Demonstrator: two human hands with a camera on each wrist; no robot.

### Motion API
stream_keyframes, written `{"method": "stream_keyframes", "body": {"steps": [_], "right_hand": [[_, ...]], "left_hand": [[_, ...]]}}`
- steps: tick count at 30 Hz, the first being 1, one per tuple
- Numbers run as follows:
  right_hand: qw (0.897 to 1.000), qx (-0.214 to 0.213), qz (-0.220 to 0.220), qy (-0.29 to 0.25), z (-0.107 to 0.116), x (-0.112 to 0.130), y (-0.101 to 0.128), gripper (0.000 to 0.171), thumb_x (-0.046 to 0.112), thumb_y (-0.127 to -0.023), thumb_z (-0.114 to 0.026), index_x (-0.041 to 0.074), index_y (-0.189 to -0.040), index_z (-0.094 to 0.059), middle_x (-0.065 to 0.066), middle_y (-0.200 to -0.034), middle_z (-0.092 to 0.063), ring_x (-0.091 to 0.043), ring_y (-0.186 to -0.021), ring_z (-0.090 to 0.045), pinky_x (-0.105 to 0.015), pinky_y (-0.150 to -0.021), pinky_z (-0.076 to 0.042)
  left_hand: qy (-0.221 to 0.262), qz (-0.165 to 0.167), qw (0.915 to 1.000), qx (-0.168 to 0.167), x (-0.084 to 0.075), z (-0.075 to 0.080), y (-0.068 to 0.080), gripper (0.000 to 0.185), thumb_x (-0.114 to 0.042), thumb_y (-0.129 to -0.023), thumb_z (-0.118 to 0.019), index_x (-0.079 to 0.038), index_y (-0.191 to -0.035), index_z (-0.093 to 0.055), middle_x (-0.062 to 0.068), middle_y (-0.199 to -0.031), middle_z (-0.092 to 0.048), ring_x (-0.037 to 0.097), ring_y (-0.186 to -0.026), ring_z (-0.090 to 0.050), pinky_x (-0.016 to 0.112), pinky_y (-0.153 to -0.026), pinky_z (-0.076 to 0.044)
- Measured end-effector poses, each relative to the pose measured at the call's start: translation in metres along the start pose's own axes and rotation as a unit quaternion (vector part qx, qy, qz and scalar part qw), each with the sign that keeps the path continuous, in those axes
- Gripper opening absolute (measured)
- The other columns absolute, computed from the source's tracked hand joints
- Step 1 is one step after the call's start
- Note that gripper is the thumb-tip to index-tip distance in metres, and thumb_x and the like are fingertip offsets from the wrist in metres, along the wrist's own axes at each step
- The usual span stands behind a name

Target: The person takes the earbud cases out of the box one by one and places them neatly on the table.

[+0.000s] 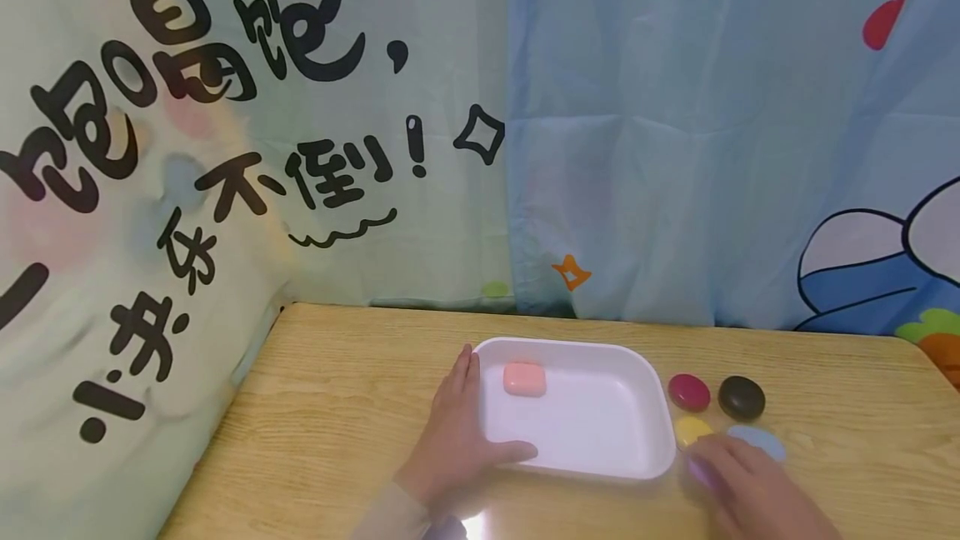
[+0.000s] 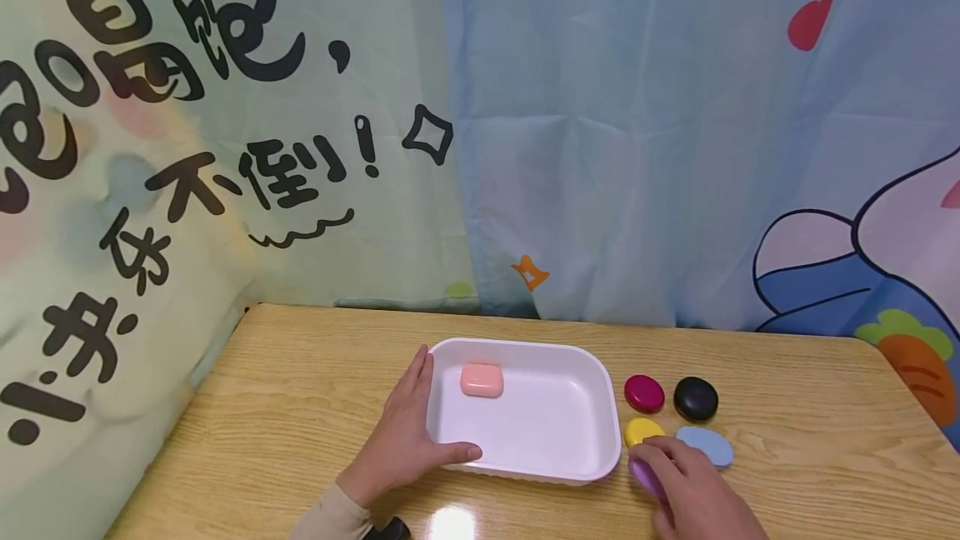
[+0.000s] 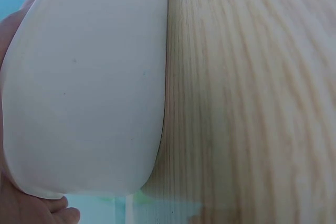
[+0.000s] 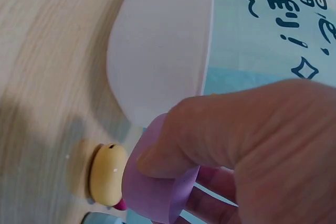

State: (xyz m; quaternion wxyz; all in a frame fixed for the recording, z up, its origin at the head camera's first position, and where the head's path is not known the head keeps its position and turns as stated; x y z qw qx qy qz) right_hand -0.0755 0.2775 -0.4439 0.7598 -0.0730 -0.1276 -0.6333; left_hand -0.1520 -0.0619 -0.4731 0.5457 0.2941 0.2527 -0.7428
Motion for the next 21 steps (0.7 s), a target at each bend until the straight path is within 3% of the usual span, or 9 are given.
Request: {"method": "stream_keyframes", "body": {"steps": [5, 14, 18, 21], "right_hand": [[0.997, 0.055, -0.040, -0.032, -0.006, -0.005, -0.002, 0.033, 0.022, -0.092, -0.074, 0.015, -0.123, -0.066, -0.003, -0.123, -0.062, -0.027, -0.111, -0.057, -0.050, -0.092, -0.055], [0.996, 0.059, -0.027, -0.063, -0.021, -0.016, 0.001, 0.019, 0.025, -0.100, -0.063, 0.027, -0.119, -0.067, 0.008, -0.120, -0.060, -0.018, -0.110, -0.056, -0.043, -0.095, -0.054], [0.993, 0.079, -0.028, -0.080, -0.026, -0.020, 0.001, 0.024, 0.026, -0.096, -0.069, 0.029, -0.119, -0.066, 0.010, -0.122, -0.058, -0.016, -0.112, -0.054, -0.042, -0.097, -0.053], [0.986, 0.113, -0.052, -0.111, -0.026, -0.021, -0.001, 0.037, 0.035, -0.087, -0.077, 0.029, -0.121, -0.064, 0.009, -0.125, -0.057, -0.018, -0.117, -0.052, -0.043, -0.100, -0.051]], "left_hand": [[0.006, 0.004, 1.0000, -0.001, 0.001, -0.001, 0.000, 0.135, -0.073, -0.065, -0.079, -0.009, -0.162, -0.010, 0.005, -0.169, -0.004, 0.040, -0.150, -0.018, 0.059, -0.118, -0.024], [0.005, 0.002, 1.0000, -0.004, 0.002, -0.002, -0.001, 0.136, -0.074, -0.064, -0.079, -0.010, -0.162, -0.011, 0.006, -0.169, -0.005, 0.039, -0.150, -0.018, 0.059, -0.117, -0.025], [0.000, -0.001, 1.0000, -0.009, 0.002, -0.002, -0.001, 0.136, -0.075, -0.064, -0.078, -0.009, -0.162, -0.011, 0.008, -0.169, -0.006, 0.040, -0.150, -0.019, 0.059, -0.117, -0.026], [-0.001, -0.002, 1.0000, -0.008, 0.002, -0.002, -0.002, 0.136, -0.075, -0.064, -0.078, -0.009, -0.162, -0.012, 0.008, -0.169, -0.006, 0.040, -0.149, -0.019, 0.059, -0.117, -0.025]]}}
Point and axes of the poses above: each hand's wrist, its own y-axis away from the middle knuckle, its own z-axis out of the back of the hand, x = y × z, the point moved 1 cm from there along -y, towards the middle knuckle
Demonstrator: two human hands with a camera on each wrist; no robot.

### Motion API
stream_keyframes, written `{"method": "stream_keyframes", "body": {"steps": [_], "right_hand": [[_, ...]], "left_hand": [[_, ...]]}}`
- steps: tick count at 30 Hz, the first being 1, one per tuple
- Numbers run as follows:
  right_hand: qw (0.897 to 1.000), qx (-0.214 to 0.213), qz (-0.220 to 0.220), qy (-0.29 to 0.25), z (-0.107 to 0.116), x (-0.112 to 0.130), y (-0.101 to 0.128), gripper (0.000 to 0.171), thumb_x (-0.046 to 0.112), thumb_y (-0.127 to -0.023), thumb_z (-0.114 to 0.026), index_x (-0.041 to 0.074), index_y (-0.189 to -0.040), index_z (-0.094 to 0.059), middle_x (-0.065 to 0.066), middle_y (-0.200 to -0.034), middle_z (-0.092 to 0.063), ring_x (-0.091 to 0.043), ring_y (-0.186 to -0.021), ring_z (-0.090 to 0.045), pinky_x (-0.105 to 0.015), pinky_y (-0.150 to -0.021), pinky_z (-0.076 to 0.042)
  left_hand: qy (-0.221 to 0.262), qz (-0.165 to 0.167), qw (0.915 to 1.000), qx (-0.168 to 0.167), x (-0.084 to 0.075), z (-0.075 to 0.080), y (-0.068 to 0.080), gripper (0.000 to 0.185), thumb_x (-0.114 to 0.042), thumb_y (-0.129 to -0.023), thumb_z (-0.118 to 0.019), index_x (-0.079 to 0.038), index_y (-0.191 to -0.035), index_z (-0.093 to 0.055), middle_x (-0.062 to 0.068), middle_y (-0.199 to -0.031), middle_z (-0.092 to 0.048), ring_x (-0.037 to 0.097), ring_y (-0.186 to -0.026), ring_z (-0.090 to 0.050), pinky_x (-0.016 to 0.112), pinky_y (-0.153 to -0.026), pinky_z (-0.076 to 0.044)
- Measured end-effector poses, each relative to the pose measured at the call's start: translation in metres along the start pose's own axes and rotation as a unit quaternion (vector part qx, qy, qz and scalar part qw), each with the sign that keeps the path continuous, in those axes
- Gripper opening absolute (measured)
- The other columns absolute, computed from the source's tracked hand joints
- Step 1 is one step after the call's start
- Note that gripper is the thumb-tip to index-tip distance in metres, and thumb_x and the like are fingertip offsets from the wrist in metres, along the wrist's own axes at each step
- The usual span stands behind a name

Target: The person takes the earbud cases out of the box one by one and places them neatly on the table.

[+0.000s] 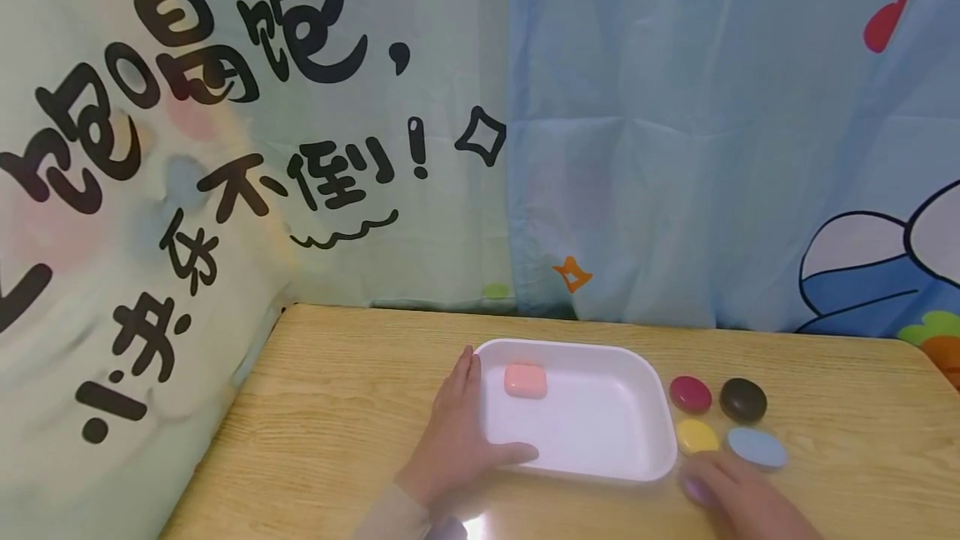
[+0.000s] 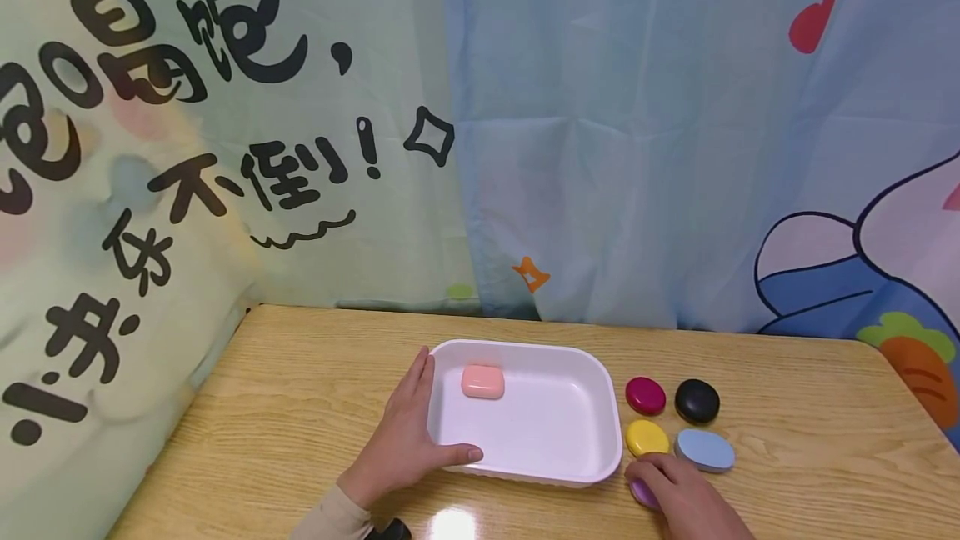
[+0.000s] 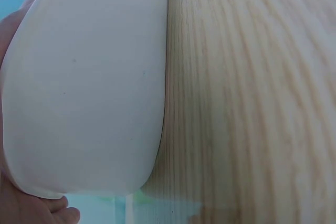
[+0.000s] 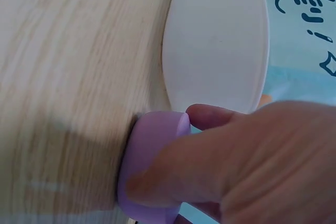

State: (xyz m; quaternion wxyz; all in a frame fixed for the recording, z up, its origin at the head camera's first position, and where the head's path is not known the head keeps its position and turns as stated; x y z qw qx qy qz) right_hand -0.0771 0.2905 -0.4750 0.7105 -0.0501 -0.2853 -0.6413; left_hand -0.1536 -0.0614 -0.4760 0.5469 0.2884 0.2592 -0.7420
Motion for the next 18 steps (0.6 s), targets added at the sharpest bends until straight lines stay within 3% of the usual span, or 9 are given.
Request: {"method": "stream_keyframes", "body": {"steps": [4, 14, 18], "right_hand": [[1.000, 0.008, -0.011, -0.008, 0.0006, 0.0009, -0.0004, 0.045, 0.040, -0.082, -0.081, 0.028, -0.122, -0.063, 0.008, -0.127, -0.058, -0.020, -0.119, -0.053, -0.045, -0.100, -0.050], [1.000, -0.002, -0.017, -0.005, 0.0006, 0.0054, 0.0026, 0.036, 0.035, -0.092, -0.072, 0.029, -0.126, -0.063, 0.011, -0.129, -0.058, -0.019, -0.121, -0.053, -0.044, -0.101, -0.050], [1.000, -0.020, 0.003, 0.013, -0.0010, 0.0030, 0.0037, 0.034, 0.034, -0.092, -0.072, 0.029, -0.125, -0.063, 0.011, -0.129, -0.058, -0.018, -0.121, -0.052, -0.044, -0.101, -0.050]], "left_hand": [[0.004, -0.001, 1.0000, 0.002, -0.0010, 0.0002, 0.0006, 0.135, -0.073, -0.065, -0.079, -0.008, -0.162, -0.011, 0.007, -0.169, -0.005, 0.040, -0.150, -0.019, 0.059, -0.118, -0.025], [0.008, 0.005, 0.9999, 0.007, -0.0021, 0.0016, 0.0011, 0.134, -0.073, -0.066, -0.079, -0.009, -0.162, -0.011, 0.004, -0.169, -0.004, 0.038, -0.150, -0.018, 0.058, -0.118, -0.024], [0.008, 0.005, 0.9999, 0.009, -0.0028, 0.0021, 0.0008, 0.134, -0.074, -0.066, -0.078, -0.009, -0.162, -0.011, 0.004, -0.169, -0.004, 0.038, -0.151, -0.018, 0.058, -0.118, -0.024]]}}
Point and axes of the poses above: each hand's wrist, its own y-axis away from the middle knuckle, its own z-axis out of the back of the hand, x = y × z, the point moved 1 cm from there along -y, towards the middle knuckle
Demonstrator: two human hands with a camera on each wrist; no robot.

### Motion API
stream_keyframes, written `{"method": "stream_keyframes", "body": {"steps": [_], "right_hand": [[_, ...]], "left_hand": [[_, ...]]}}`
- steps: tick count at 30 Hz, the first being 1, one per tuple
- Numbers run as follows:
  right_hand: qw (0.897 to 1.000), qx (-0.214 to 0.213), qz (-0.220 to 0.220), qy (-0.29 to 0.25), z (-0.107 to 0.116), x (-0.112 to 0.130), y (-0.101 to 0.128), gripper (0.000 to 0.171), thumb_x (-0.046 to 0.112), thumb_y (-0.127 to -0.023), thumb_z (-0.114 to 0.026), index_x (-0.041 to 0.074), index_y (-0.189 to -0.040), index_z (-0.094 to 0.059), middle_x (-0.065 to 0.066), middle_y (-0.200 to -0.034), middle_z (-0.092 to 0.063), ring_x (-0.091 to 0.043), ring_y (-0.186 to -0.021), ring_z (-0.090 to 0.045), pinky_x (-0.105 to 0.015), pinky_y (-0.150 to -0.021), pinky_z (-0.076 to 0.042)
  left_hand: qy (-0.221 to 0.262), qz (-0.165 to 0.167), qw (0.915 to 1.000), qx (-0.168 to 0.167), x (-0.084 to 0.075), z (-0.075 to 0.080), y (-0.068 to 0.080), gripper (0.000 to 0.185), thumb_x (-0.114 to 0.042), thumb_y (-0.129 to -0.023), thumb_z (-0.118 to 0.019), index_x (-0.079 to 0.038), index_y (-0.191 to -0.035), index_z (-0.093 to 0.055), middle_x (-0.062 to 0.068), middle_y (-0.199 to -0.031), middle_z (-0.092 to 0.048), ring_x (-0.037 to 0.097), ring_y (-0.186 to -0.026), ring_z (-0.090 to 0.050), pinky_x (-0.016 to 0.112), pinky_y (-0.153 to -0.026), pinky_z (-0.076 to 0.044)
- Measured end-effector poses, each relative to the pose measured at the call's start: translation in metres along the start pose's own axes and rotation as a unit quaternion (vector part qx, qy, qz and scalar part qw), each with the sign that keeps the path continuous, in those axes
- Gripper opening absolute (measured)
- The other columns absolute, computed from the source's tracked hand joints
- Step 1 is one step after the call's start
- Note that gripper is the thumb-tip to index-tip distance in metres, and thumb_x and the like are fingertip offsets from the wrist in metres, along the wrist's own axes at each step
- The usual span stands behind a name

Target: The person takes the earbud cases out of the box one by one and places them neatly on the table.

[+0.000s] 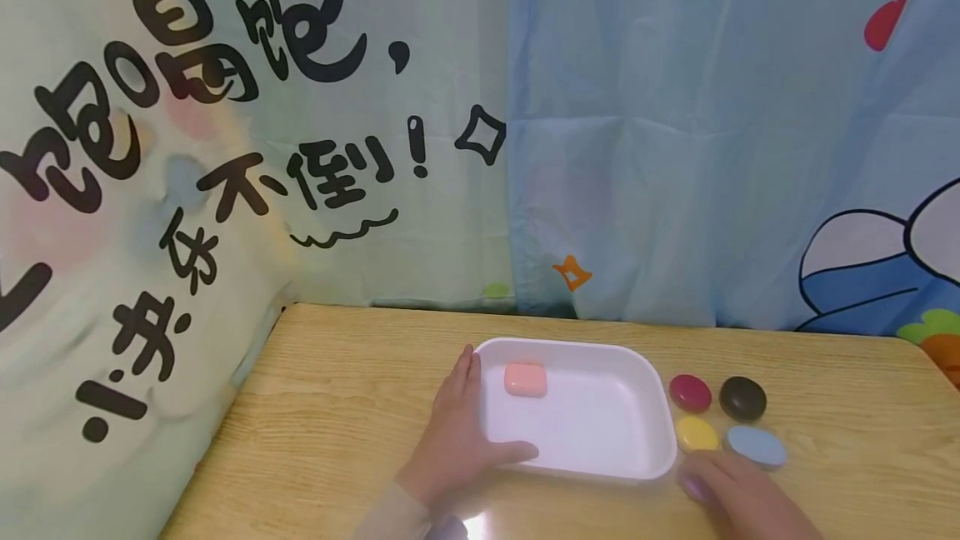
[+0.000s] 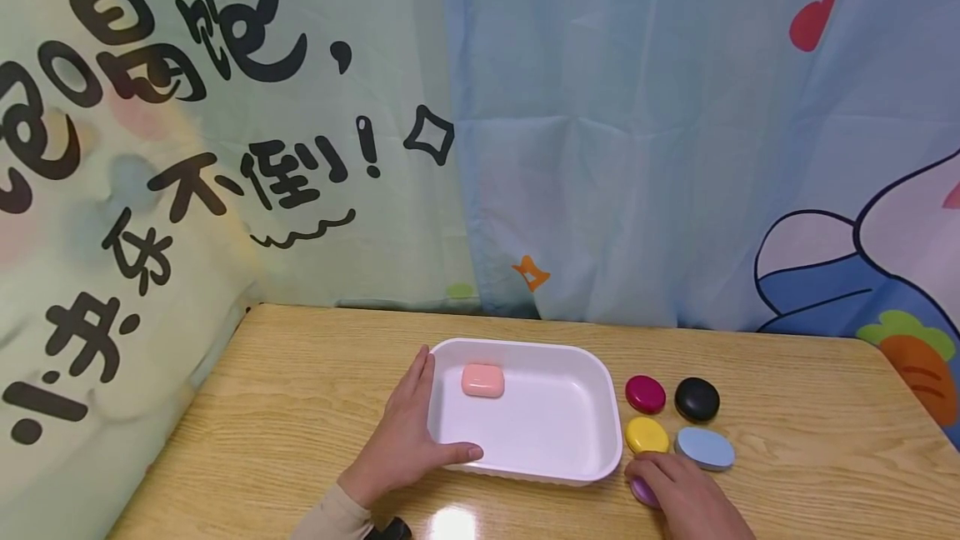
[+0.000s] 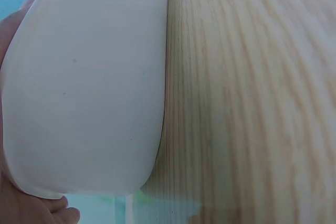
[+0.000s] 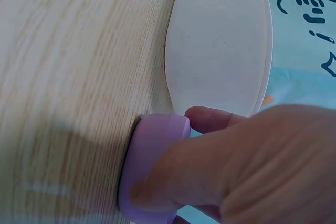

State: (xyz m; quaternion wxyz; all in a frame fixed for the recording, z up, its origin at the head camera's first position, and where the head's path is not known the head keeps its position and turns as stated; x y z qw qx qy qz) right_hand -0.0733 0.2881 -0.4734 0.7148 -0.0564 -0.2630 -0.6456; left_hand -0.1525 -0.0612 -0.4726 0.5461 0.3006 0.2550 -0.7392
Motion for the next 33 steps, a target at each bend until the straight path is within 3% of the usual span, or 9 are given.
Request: {"method": "stream_keyframes", "body": {"steps": [5, 7, 10, 15, 20, 25, 30, 33], "right_hand": [[0.999, -0.024, 0.023, 0.027, 0.000, -0.003, -0.001, 0.038, 0.037, -0.088, -0.077, 0.030, -0.124, -0.064, 0.012, -0.127, -0.059, -0.017, -0.118, -0.054, -0.045, -0.100, -0.050], [0.999, -0.030, 0.021, 0.025, 0.000, -0.002, 0.000, 0.046, 0.041, -0.082, -0.081, 0.031, -0.124, -0.064, 0.012, -0.128, -0.058, -0.016, -0.118, -0.053, -0.045, -0.101, -0.050], [0.999, -0.035, 0.008, 0.015, 0.000, 0.000, 0.004, 0.050, 0.044, -0.082, -0.081, 0.032, -0.127, -0.062, 0.012, -0.130, -0.056, -0.016, -0.119, -0.052, -0.044, -0.100, -0.051], [0.998, -0.052, 0.000, 0.027, 0.007, 0.007, 0.007, 0.037, 0.045, -0.094, -0.067, 0.027, -0.127, -0.063, 0.007, -0.129, -0.058, -0.019, -0.117, -0.052, -0.047, -0.097, -0.053], [0.998, -0.043, 0.004, 0.037, 0.021, 0.013, 0.003, 0.055, 0.061, -0.097, -0.053, 0.017, -0.127, -0.065, -0.006, -0.130, -0.061, -0.032, -0.119, -0.054, -0.057, -0.095, -0.052], [0.997, -0.055, 0.021, 0.056, 0.029, 0.020, 0.000, 0.050, 0.047, -0.096, -0.063, 0.010, -0.130, -0.063, -0.016, -0.131, -0.061, -0.041, -0.120, -0.053, -0.062, -0.094, -0.049], [0.999, -0.007, -0.027, 0.031, 0.035, 0.027, -0.007, 0.066, 0.048, -0.097, -0.061, 0.003, -0.144, -0.049, -0.026, -0.140, -0.051, -0.049, -0.126, -0.045, -0.069, -0.097, -0.042], [0.999, -0.019, -0.030, 0.032, 0.037, 0.036, -0.011, 0.063, 0.034, -0.095, -0.069, 0.003, -0.145, -0.048, -0.024, -0.139, -0.054, -0.045, -0.121, -0.050, -0.068, -0.097, -0.043]], "left_hand": [[-0.001, -0.001, 1.0000, 0.000, 0.000, 0.000, -0.001, 0.135, -0.076, -0.066, -0.077, -0.009, -0.162, -0.010, 0.005, -0.169, -0.004, 0.038, -0.150, -0.017, 0.059, -0.118, -0.024], [0.001, 0.000, 1.0000, 0.000, 0.001, 0.000, -0.001, 0.135, -0.075, -0.066, -0.077, -0.009, -0.162, -0.010, 0.004, -0.169, -0.004, 0.038, -0.151, -0.017, 0.058, -0.118, -0.024], [-0.001, -0.003, 1.0000, 0.001, 0.001, 0.000, -0.002, 0.134, -0.075, -0.066, -0.077, -0.009, -0.162, -0.010, 0.003, -0.169, -0.004, 0.037, -0.151, -0.017, 0.057, -0.119, -0.023], [-0.006, -0.006, 1.0000, -0.002, 0.001, 0.000, -0.002, 0.134, -0.075, -0.066, -0.077, -0.008, -0.162, -0.011, 0.004, -0.169, -0.004, 0.036, -0.151, -0.018, 0.057, -0.119, -0.023], [-0.002, -0.005, 1.0000, -0.002, 0.002, 0.000, -0.002, 0.135, -0.075, -0.066, -0.078, -0.009, -0.162, -0.011, 0.004, -0.169, -0.004, 0.035, -0.151, -0.016, 0.056, -0.120, -0.021], [-0.003, -0.003, 1.0000, -0.001, 0.002, -0.001, -0.002, 0.135, -0.077, -0.065, -0.077, -0.009, -0.162, -0.011, 0.004, -0.169, -0.004, 0.036, -0.151, -0.017, 0.056, -0.119, -0.023], [-0.002, -0.001, 1.0000, 0.003, 0.001, 0.000, -0.001, 0.135, -0.075, -0.065, -0.077, -0.008, -0.162, -0.012, 0.004, -0.169, -0.004, 0.036, -0.151, -0.017, 0.056, -0.119, -0.023], [0.002, 0.002, 1.0000, 0.004, -0.001, 0.001, 0.000, 0.134, -0.073, -0.066, -0.079, -0.007, -0.162, -0.012, 0.005, -0.169, -0.005, 0.037, -0.151, -0.017, 0.057, -0.119, -0.023]]}}
Point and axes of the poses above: each hand's wrist, its own y-axis away from the middle knuckle, its own z-axis out of the back of the hand, x = y × z, the point moved 1 cm from there along -y, towards the middle knuckle
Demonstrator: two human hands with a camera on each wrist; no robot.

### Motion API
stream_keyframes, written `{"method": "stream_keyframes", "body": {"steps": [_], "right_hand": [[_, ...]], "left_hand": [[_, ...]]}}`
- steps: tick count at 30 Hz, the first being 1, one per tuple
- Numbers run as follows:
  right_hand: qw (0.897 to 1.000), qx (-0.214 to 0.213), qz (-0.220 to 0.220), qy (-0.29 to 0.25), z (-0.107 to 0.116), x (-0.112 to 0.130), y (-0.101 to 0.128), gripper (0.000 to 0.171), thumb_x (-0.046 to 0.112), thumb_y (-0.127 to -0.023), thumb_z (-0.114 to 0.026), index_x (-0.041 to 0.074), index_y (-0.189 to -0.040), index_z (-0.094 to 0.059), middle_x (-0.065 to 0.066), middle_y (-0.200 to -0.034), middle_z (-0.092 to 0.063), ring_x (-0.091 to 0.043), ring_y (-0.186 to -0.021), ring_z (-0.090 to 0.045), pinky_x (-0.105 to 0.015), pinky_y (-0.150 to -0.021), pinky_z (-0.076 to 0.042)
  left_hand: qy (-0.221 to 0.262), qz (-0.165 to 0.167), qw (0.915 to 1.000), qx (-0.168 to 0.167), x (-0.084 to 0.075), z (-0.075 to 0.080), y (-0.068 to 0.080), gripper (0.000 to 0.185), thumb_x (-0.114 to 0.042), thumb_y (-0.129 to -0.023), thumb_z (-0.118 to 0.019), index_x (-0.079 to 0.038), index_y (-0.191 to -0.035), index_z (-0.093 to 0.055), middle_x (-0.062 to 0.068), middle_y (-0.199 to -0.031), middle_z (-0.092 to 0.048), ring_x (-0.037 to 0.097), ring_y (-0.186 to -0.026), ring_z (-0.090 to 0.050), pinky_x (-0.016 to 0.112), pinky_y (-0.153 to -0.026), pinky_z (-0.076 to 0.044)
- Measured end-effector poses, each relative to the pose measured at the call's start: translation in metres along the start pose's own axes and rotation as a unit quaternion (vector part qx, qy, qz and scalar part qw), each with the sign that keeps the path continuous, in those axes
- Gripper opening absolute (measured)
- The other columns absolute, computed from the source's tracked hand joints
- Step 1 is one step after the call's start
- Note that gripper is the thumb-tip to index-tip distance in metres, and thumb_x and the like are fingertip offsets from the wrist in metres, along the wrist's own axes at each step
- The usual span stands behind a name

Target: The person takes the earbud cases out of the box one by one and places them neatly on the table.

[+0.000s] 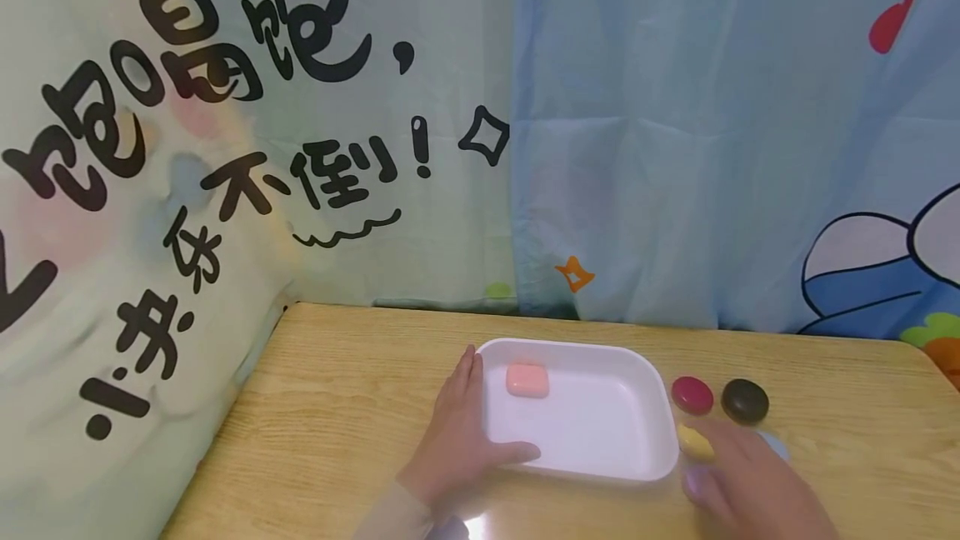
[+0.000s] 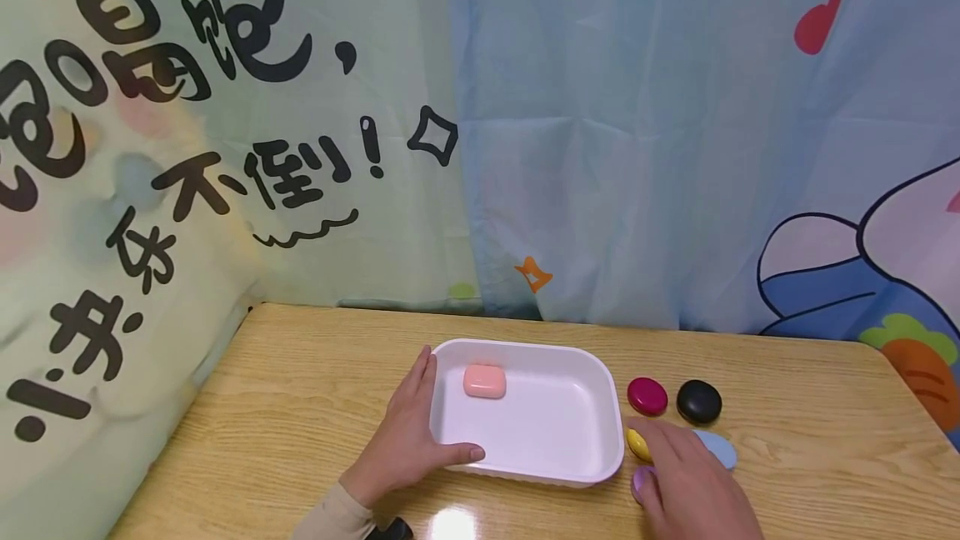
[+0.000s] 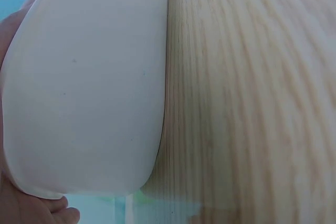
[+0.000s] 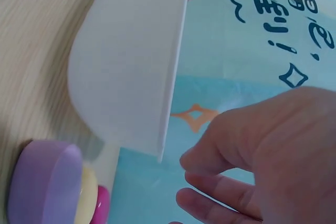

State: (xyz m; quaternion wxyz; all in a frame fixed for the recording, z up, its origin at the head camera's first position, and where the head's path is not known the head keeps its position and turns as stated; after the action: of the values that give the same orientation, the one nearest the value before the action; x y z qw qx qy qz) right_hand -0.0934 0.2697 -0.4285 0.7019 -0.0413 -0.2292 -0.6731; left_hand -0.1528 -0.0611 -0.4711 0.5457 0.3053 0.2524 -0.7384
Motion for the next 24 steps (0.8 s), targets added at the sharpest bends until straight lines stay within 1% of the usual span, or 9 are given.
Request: {"method": "stream_keyframes", "body": {"steps": [2, 4, 5, 7, 10, 14, 15, 19, 24], "right_hand": [[0.999, -0.037, 0.021, 0.006, 0.000, 0.007, -0.001, 0.058, 0.021, -0.091, -0.072, 0.003, -0.142, -0.052, -0.023, -0.135, -0.057, -0.041, -0.117, -0.054, -0.066, -0.096, -0.045], [0.997, -0.071, 0.039, 0.014, -0.001, 0.015, 0.000, 0.054, 0.013, -0.088, -0.073, 0.002, -0.137, -0.056, -0.023, -0.132, -0.060, -0.039, -0.114, -0.057, -0.064, -0.095, -0.047], [0.995, -0.087, 0.047, 0.016, -0.002, 0.018, 0.000, 0.052, 0.010, -0.087, -0.072, 0.002, -0.135, -0.057, -0.023, -0.131, -0.061, -0.039, -0.113, -0.058, -0.064, -0.095, -0.048], [0.993, -0.103, 0.055, 0.021, -0.003, 0.024, 0.001, 0.048, 0.010, -0.088, -0.072, 0.002, -0.133, -0.059, -0.023, -0.132, -0.060, -0.040, -0.116, -0.057, -0.064, -0.095, -0.047], [0.992, -0.112, 0.058, 0.024, -0.004, 0.033, 0.001, 0.046, 0.014, -0.089, -0.074, 0.003, -0.132, -0.060, -0.022, -0.131, -0.061, -0.040, -0.115, -0.057, -0.064, -0.096, -0.047], [0.988, -0.130, 0.081, 0.027, -0.005, 0.042, 0.000, 0.043, 0.016, -0.090, -0.074, 0.003, -0.129, -0.061, -0.017, -0.125, -0.064, -0.037, -0.112, -0.057, -0.063, -0.097, -0.047], [0.988, -0.130, 0.081, 0.025, -0.006, 0.044, -0.001, 0.043, 0.017, -0.090, -0.074, 0.003, -0.129, -0.061, -0.016, -0.124, -0.065, -0.036, -0.112, -0.057, -0.063, -0.097, -0.047], [0.990, -0.120, 0.074, 0.005, -0.007, 0.053, -0.004, 0.043, 0.020, -0.093, -0.071, 0.004, -0.131, -0.060, -0.015, -0.126, -0.063, -0.035, -0.113, -0.056, -0.062, -0.097, -0.047], [0.985, -0.143, 0.098, 0.004, -0.009, 0.065, -0.009, 0.041, 0.019, -0.092, -0.071, 0.005, -0.129, -0.060, -0.014, -0.127, -0.062, -0.034, -0.113, -0.057, -0.059, -0.097, -0.049]], "left_hand": [[0.001, 0.001, 1.0000, 0.001, -0.001, 0.001, 0.001, 0.133, -0.072, -0.067, -0.079, -0.006, -0.162, -0.013, 0.006, -0.169, -0.006, 0.037, -0.151, -0.017, 0.057, -0.119, -0.023], [0.001, 0.000, 1.0000, 0.002, -0.002, 0.001, 0.001, 0.133, -0.071, -0.067, -0.079, -0.006, -0.161, -0.013, 0.007, -0.169, -0.006, 0.038, -0.151, -0.017, 0.057, -0.119, -0.022], [0.002, -0.002, 1.0000, 0.001, -0.002, 0.001, 0.001, 0.132, -0.070, -0.067, -0.079, -0.005, -0.161, -0.013, 0.008, -0.169, -0.007, 0.038, -0.151, -0.018, 0.058, -0.119, -0.022], [-0.003, -0.002, 1.0000, 0.002, -0.002, 0.001, 0.001, 0.132, -0.070, -0.068, -0.079, -0.005, -0.161, -0.013, 0.008, -0.169, -0.007, 0.038, -0.151, -0.018, 0.057, -0.120, -0.021], [-0.006, -0.004, 1.0000, 0.001, -0.002, 0.001, 0.001, 0.132, -0.071, -0.068, -0.078, -0.005, -0.161, -0.012, 0.008, -0.169, -0.007, 0.037, -0.151, -0.018, 0.057, -0.120, -0.021], [-0.002, -0.004, 1.0000, 0.000, -0.002, 0.001, 0.001, 0.132, -0.071, -0.068, -0.079, -0.005, -0.161, -0.012, 0.008, -0.169, -0.006, 0.037, -0.151, -0.017, 0.058, -0.119, -0.021], [0.000, -0.005, 1.0000, 0.000, -0.002, 0.001, 0.001, 0.132, -0.070, -0.068, -0.079, -0.005, -0.161, -0.012, 0.008, -0.169, -0.006, 0.037, -0.151, -0.017, 0.058, -0.119, -0.021], [-0.008, 0.000, 1.0000, 0.001, -0.002, 0.001, 0.001, 0.134, -0.072, -0.067, -0.078, -0.007, -0.162, -0.010, 0.006, -0.169, -0.005, 0.035, -0.151, -0.016, 0.056, -0.120, -0.021], [-0.010, 0.001, 0.9999, 0.000, -0.001, 0.000, 0.000, 0.135, -0.074, -0.066, -0.078, -0.007, -0.162, -0.010, 0.005, -0.169, -0.004, 0.034, -0.152, -0.015, 0.056, -0.120, -0.021]]}}
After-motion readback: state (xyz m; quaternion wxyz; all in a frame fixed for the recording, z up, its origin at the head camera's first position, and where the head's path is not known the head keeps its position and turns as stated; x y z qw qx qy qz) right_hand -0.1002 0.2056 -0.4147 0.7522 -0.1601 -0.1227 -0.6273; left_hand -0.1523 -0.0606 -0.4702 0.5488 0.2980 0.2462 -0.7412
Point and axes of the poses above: each hand's wrist, its own y-axis away from the middle knuckle, its own z-axis out of the back of the hand, x = y × z, the point moved 1 cm from there along -y, towards the middle knuckle
